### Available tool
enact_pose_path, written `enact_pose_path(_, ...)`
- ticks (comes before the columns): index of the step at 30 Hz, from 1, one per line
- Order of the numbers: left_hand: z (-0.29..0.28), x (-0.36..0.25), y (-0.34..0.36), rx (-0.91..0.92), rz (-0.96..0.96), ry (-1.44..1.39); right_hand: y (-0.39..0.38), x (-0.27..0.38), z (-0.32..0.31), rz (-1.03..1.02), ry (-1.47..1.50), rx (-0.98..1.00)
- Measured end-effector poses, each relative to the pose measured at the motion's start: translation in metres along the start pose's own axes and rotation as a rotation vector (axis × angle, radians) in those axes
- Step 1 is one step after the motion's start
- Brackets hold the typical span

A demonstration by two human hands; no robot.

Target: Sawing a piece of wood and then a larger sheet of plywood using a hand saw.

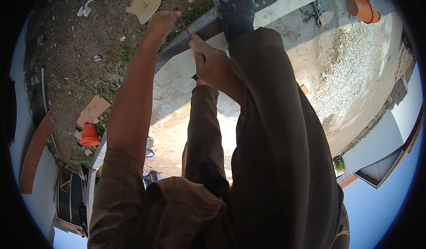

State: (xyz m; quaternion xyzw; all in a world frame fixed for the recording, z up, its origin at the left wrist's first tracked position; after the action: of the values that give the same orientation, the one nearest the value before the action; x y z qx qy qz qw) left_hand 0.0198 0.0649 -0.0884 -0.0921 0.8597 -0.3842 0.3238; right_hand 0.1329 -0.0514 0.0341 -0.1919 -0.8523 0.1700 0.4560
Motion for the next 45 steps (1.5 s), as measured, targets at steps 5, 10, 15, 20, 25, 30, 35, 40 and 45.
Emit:
enact_pose_path(5, 0.005, 0.005, -0.014, 0.151, -0.055, -0.190, -0.023, 0.009, -0.020, -0.102, 0.100, -0.050)
enact_pose_path(10, 0.022, 0.010, -0.040, 0.163, -0.013, -0.103, -0.044, -0.004, -0.022, 0.019, 0.033, 0.035)
enact_pose_path(15, 0.025, 0.012, -0.044, 0.180, -0.012, -0.089, -0.052, 0.002, -0.019, 0.059, -0.010, 0.076)
enact_pose_path(20, 0.032, 0.019, -0.037, 0.233, -0.047, -0.061, -0.032, 0.003, -0.007, 0.024, -0.160, 0.061)
enact_pose_path(25, -0.002, 0.005, 0.003, 0.064, -0.046, 0.020, 0.005, 0.012, 0.003, -0.111, -0.169, -0.045)
enact_pose_path(30, -0.008, 0.002, -0.018, 0.081, -0.010, -0.070, -0.025, 0.012, -0.010, -0.026, 0.004, -0.044)
enact_pose_path(35, 0.011, 0.014, -0.046, 0.149, -0.033, -0.081, -0.046, -0.002, -0.009, 0.127, 0.107, 0.082)
enact_pose_path(40, 0.022, 0.021, -0.048, 0.125, 0.042, -0.091, -0.060, -0.010, -0.006, 0.252, 0.123, 0.154)
enact_pose_path(45, 0.024, 0.028, -0.024, 0.113, -0.020, -0.032, -0.029, -0.004, 0.005, 0.106, -0.089, 0.110)
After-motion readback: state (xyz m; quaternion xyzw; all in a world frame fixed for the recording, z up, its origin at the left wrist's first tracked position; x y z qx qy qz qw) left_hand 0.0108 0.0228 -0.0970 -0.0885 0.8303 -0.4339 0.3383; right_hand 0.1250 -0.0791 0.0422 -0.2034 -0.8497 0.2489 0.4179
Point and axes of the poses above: each hand's wrist, its own y-axis towards the middle knuckle, its own z-axis out of the palm, x = y × z, the point moved 10 cm from there along y, towards the middle knuckle, and after that the axes turned 7 degrees about -x, right-handed, at the moved point
